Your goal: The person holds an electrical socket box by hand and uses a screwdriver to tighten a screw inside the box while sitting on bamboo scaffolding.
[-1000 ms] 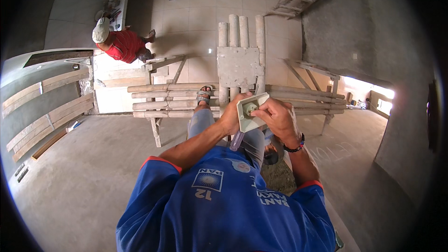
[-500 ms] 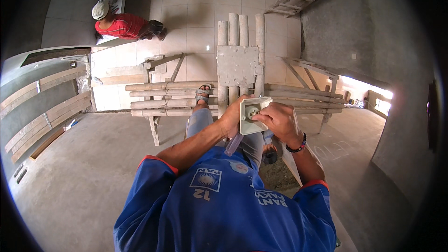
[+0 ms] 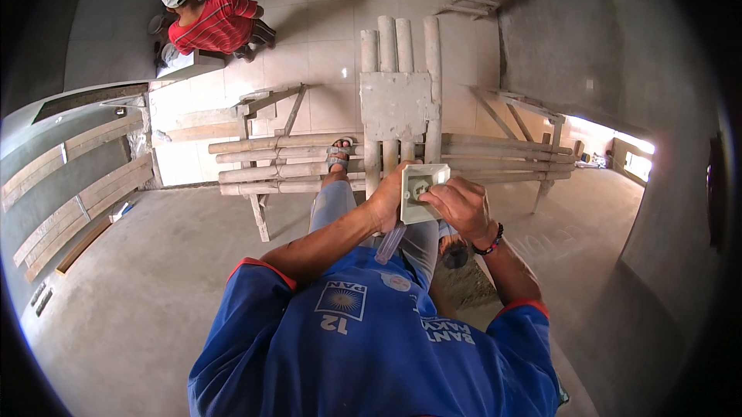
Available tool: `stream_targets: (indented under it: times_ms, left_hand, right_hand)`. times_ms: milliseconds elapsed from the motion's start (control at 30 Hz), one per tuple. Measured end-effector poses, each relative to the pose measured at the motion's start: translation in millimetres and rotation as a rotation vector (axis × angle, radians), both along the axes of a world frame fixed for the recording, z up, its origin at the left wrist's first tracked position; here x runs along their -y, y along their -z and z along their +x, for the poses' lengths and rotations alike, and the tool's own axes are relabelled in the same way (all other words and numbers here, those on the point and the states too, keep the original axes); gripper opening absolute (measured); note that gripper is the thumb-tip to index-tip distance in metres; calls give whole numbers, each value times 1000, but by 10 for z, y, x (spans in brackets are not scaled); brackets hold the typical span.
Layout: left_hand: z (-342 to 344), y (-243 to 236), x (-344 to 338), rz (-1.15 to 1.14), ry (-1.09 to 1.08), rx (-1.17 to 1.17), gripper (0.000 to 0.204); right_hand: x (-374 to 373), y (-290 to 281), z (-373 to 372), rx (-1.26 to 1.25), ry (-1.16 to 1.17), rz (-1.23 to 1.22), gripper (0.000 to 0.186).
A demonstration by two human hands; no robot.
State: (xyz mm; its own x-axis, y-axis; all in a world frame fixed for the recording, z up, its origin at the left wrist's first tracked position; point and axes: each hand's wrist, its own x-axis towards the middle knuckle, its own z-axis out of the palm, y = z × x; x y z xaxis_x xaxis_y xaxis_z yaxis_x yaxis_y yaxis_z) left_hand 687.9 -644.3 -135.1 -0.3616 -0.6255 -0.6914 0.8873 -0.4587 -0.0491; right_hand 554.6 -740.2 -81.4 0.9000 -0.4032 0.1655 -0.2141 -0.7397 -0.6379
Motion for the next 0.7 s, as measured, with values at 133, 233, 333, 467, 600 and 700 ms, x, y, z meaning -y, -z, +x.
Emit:
stream_targets:
  times_ms: [133,233,333,467,600,700]
  left_hand:
    - [16,-14,84,17,9,21,35]
    - [-59,-15,170,32,14,82,34]
    - [-190,190,251,20,3,51,35]
    - [-387,539,392,9,41,13,35]
    - [-550,945,545,-80,23,11,46]
    - [-625,1183,676,-124,11,-36,46]
  right_hand:
    - [32,45,-27,51,-16,-98,24]
    - [51,106,-131,35,3,-115,24]
    - [143,221,-228,51,11,-140,25]
    - [285,487,-447,59,29,-167,25]
    - [439,838,-607,71,41,-183,25]
    - [551,1147,-704,74,64,-171,26]
